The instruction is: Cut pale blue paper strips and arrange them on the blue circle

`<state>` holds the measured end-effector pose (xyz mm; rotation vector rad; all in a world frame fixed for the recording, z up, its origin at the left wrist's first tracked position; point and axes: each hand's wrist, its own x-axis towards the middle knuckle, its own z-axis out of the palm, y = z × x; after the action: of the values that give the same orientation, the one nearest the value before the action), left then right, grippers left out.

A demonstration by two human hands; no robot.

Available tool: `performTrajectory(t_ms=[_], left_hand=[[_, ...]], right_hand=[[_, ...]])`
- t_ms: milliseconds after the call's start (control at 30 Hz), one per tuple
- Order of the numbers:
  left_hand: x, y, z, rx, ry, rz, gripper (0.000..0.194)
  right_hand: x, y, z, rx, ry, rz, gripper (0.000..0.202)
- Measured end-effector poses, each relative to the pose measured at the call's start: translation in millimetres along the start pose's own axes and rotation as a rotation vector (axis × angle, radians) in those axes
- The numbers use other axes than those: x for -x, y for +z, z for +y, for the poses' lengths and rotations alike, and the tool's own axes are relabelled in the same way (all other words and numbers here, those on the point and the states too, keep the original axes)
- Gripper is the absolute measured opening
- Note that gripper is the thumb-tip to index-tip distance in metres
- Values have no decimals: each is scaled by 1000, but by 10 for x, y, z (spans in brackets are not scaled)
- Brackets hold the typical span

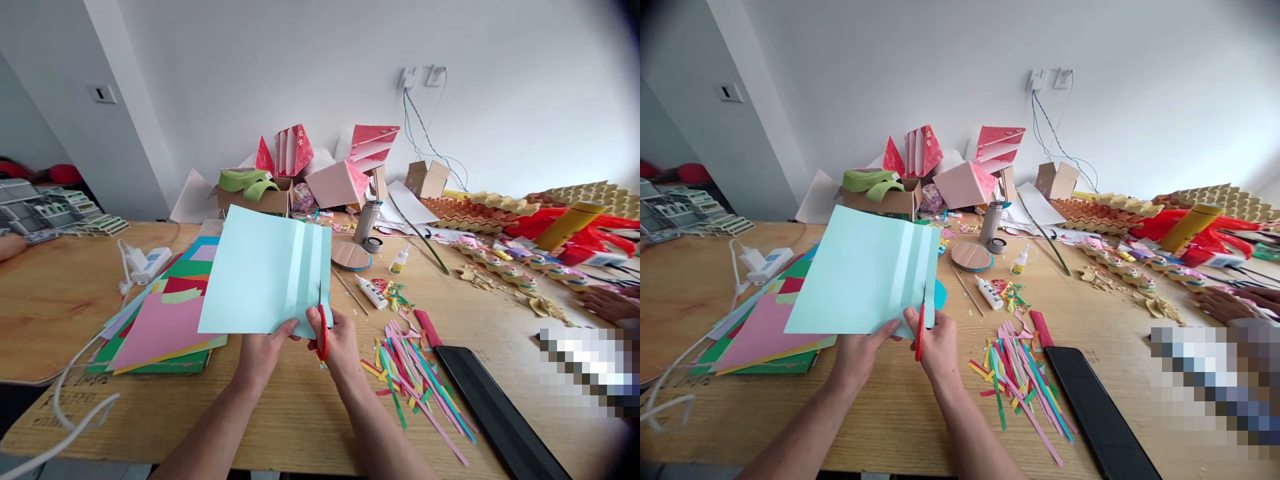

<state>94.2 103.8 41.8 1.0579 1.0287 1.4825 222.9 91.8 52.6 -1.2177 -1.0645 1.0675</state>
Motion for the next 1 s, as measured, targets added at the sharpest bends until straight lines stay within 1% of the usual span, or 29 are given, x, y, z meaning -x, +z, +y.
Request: performTrajectory(t_ms=[100, 267, 467, 767, 1000], left_hand=[[9, -1, 10, 5, 5, 0, 33], [12, -16, 2, -14, 25, -34, 28], [22, 6, 1, -10, 21, -25, 31], [33, 23, 28, -24, 6, -36, 28], [29, 16, 19, -16, 13, -38, 27]], right_hand=[[1, 0, -7, -5, 7, 6, 48], [8, 9, -43, -49, 15, 7, 47], [13, 4, -36, -38, 20, 9, 47], [5, -4, -12, -24, 27, 17, 48], [-1, 21, 7, -35, 47, 53, 52]])
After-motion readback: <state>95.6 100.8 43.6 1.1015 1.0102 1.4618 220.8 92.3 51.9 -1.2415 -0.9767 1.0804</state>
